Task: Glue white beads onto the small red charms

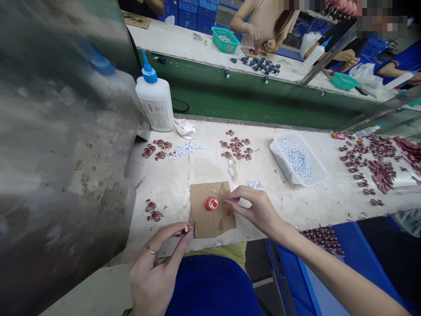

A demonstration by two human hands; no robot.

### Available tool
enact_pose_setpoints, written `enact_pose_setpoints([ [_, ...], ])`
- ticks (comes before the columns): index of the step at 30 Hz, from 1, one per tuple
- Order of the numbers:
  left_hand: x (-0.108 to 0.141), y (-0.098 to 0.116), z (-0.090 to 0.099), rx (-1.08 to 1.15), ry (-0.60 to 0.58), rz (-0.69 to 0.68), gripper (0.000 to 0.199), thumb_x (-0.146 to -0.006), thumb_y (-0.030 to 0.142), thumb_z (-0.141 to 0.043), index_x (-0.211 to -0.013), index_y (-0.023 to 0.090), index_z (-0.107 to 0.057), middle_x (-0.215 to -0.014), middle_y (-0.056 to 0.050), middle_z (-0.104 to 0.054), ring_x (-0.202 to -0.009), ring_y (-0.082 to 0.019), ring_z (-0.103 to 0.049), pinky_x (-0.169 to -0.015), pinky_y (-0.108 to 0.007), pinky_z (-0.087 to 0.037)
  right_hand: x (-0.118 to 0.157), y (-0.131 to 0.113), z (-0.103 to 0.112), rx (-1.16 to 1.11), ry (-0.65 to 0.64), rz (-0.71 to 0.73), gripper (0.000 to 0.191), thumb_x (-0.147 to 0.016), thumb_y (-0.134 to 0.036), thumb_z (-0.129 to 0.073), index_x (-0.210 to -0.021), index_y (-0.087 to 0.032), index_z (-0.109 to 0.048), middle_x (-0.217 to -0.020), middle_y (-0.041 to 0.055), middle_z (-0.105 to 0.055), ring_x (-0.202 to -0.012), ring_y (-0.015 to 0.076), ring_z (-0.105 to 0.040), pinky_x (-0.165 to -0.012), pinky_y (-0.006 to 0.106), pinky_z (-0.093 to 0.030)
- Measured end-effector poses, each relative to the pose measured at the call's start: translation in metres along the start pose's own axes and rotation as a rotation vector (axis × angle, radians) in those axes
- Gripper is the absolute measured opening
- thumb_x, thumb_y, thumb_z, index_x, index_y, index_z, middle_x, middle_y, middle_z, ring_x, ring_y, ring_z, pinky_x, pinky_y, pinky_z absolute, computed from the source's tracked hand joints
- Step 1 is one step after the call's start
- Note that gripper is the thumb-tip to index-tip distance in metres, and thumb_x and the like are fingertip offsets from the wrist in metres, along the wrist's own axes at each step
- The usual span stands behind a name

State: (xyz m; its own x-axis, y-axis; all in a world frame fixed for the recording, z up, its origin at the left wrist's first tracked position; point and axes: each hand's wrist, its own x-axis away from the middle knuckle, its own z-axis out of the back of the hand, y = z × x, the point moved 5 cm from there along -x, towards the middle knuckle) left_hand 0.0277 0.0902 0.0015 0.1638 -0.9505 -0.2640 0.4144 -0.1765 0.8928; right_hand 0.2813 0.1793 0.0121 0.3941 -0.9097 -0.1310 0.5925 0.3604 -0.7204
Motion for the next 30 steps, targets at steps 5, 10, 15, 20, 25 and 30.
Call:
enact_pose_setpoints([
  [5,-0.007,0.012,-0.004,-0.034,-0.03,-0.063,0.031,-0.085,0.01,-0.076,-0.109,0.029,-0.073,-0.101,0.008,-0.076,-0.092,-0.004,-0.073,-0.095,-0.011,-0.059,-0.004,-0.018,-0.013,0.042,-0.043,0.094,0.014,-0.103,-0.019,-0.059,-0.106,-0.022,-0.072,-0.096,0.0056,-0.075,-0.085,0.0191,-0.071,-0.073,0.032,-0.056],
  [10,-0.009,0.009,-0.006,-0.04,-0.031,-0.027,0.029,-0.086,0.015,-0.077,-0.11,0.03,-0.073,-0.103,0.01,-0.077,-0.092,-0.002,-0.074,-0.097,-0.006,-0.057,-0.005,-0.015,-0.018,0.084,-0.068,0.146,0.016,-0.103,-0.016,-0.057,-0.107,-0.021,-0.072,-0.098,0.0074,-0.076,-0.088,0.0205,-0.071,-0.075,0.034,-0.058],
  [15,-0.011,0.01,-0.012,0.024,-0.068,-0.061,0.031,-0.085,0.011,-0.076,-0.11,0.031,-0.073,-0.105,0.009,-0.076,-0.095,-0.004,-0.073,-0.097,-0.01,-0.06,-0.005,-0.019,-0.016,0.053,-0.048,0.142,0.015,-0.102,-0.015,-0.059,-0.104,-0.022,-0.072,-0.097,0.006,-0.075,-0.087,0.0191,-0.071,-0.075,0.033,-0.058],
  [20,-0.013,0.02,-0.017,0.028,-0.084,-0.039,0.034,-0.084,0.009,-0.077,-0.109,0.031,-0.073,-0.104,0.01,-0.077,-0.092,-0.003,-0.074,-0.096,-0.007,-0.059,-0.002,-0.046,-0.004,-0.129,0.066,0.117,0.014,-0.096,-0.011,-0.063,-0.099,-0.022,-0.072,-0.095,0.0044,-0.076,-0.086,0.0176,-0.072,-0.072,0.033,-0.06],
  [25,-0.016,0.036,-0.019,0.057,-0.08,-0.088,0.029,-0.083,0.01,-0.078,-0.106,0.029,-0.073,-0.101,0.01,-0.078,-0.089,-0.003,-0.075,-0.093,-0.007,-0.06,0.006,-0.075,-0.004,-0.364,0.132,0.086,0.014,-0.089,-0.009,-0.07,-0.093,-0.022,-0.072,-0.09,0.0031,-0.077,-0.083,0.0177,-0.074,-0.072,0.034,-0.063],
  [30,-0.019,0.043,-0.018,0.07,-0.095,-0.104,0.03,-0.083,0.009,-0.078,-0.106,0.027,-0.073,-0.104,0.009,-0.077,-0.091,-0.004,-0.075,-0.092,-0.009,-0.061,0.008,-0.083,-0.007,-0.43,0.097,0.067,0.016,-0.089,-0.007,-0.071,-0.098,-0.02,-0.073,-0.09,0.0046,-0.076,-0.079,0.0164,-0.074,-0.067,0.03,-0.064],
])
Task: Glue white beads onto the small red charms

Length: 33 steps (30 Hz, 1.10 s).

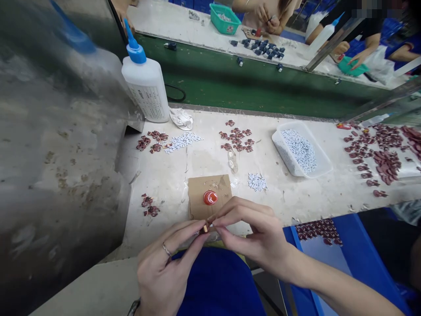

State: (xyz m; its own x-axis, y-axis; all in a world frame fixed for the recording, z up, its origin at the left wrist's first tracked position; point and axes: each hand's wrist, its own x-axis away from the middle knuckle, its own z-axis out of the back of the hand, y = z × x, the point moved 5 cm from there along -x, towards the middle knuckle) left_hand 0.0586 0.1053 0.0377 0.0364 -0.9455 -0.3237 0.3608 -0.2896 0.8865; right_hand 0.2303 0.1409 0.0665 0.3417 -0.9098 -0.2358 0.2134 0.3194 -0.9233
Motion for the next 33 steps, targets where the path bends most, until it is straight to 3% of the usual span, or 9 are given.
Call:
enact_pose_setpoints([
  [5,-0.002,0.002,0.001,-0.031,0.001,-0.011,0.028,-0.084,0.011,-0.077,-0.106,0.029,-0.073,-0.102,0.011,-0.077,-0.088,-0.002,-0.074,-0.091,-0.006,-0.06,0.001,0.001,-0.002,0.081,-0.071,0.02,0.014,-0.093,-0.009,-0.068,-0.1,-0.02,-0.072,-0.092,0.006,-0.076,-0.079,0.0165,-0.074,-0.067,0.029,-0.063],
  [10,0.001,0.0,0.002,-0.055,0.0,-0.011,0.027,-0.084,0.011,-0.077,-0.104,0.029,-0.074,-0.101,0.009,-0.077,-0.086,-0.004,-0.075,-0.085,-0.009,-0.063,0.007,-0.008,-0.006,0.36,-0.137,0.187,0.017,-0.101,-0.013,-0.06,-0.113,-0.019,-0.069,-0.095,0.0085,-0.075,-0.075,0.0164,-0.072,-0.059,0.027,-0.061],
  [14,0.002,0.0,0.003,-0.046,0.011,-0.009,0.028,-0.084,0.01,-0.078,-0.104,0.029,-0.074,-0.102,0.009,-0.077,-0.087,-0.004,-0.074,-0.086,-0.009,-0.062,0.011,-0.018,-0.008,0.517,-0.186,0.313,0.023,-0.102,-0.01,-0.054,-0.122,-0.015,-0.066,-0.101,0.012,-0.077,-0.085,0.0196,-0.075,-0.067,0.029,-0.064],
  [17,-0.001,0.004,0.002,-0.044,-0.015,-0.024,0.032,-0.084,0.01,-0.077,-0.107,0.031,-0.074,-0.105,0.01,-0.076,-0.09,-0.002,-0.074,-0.089,-0.007,-0.06,0.01,-0.02,-0.004,0.505,-0.168,0.337,0.026,-0.101,-0.009,-0.056,-0.124,-0.016,-0.066,-0.1,0.0105,-0.077,-0.085,0.019,-0.075,-0.069,0.029,-0.065],
  [26,-0.009,0.008,0.0,0.027,-0.039,0.014,0.031,-0.083,0.012,-0.079,-0.105,0.033,-0.075,-0.103,0.011,-0.077,-0.088,-0.004,-0.075,-0.09,-0.008,-0.062,0.005,-0.014,0.006,0.285,-0.127,0.184,0.025,-0.099,-0.011,-0.062,-0.122,-0.02,-0.067,-0.103,0.0095,-0.075,-0.089,0.0178,-0.075,-0.072,0.029,-0.065],
  [30,-0.007,0.007,0.002,-0.029,-0.019,-0.001,0.03,-0.082,0.016,-0.081,-0.107,0.032,-0.075,-0.101,0.011,-0.078,-0.083,-0.004,-0.076,-0.087,-0.006,-0.061,0.004,-0.008,0.01,0.113,-0.075,0.01,0.03,-0.094,-0.02,-0.075,-0.123,-0.023,-0.068,-0.103,0.007,-0.075,-0.089,0.0183,-0.074,-0.075,0.032,-0.066],
  [33,-0.005,0.005,0.003,-0.08,-0.01,-0.01,0.033,-0.083,0.018,-0.08,-0.113,0.03,-0.073,-0.101,0.011,-0.078,-0.081,-0.004,-0.076,-0.088,-0.006,-0.061,0.002,0.002,0.005,-0.062,-0.122,-0.153,0.021,-0.093,-0.022,-0.076,-0.114,-0.022,-0.073,-0.104,0.0062,-0.075,-0.093,0.0175,-0.074,-0.082,0.033,-0.067],
])
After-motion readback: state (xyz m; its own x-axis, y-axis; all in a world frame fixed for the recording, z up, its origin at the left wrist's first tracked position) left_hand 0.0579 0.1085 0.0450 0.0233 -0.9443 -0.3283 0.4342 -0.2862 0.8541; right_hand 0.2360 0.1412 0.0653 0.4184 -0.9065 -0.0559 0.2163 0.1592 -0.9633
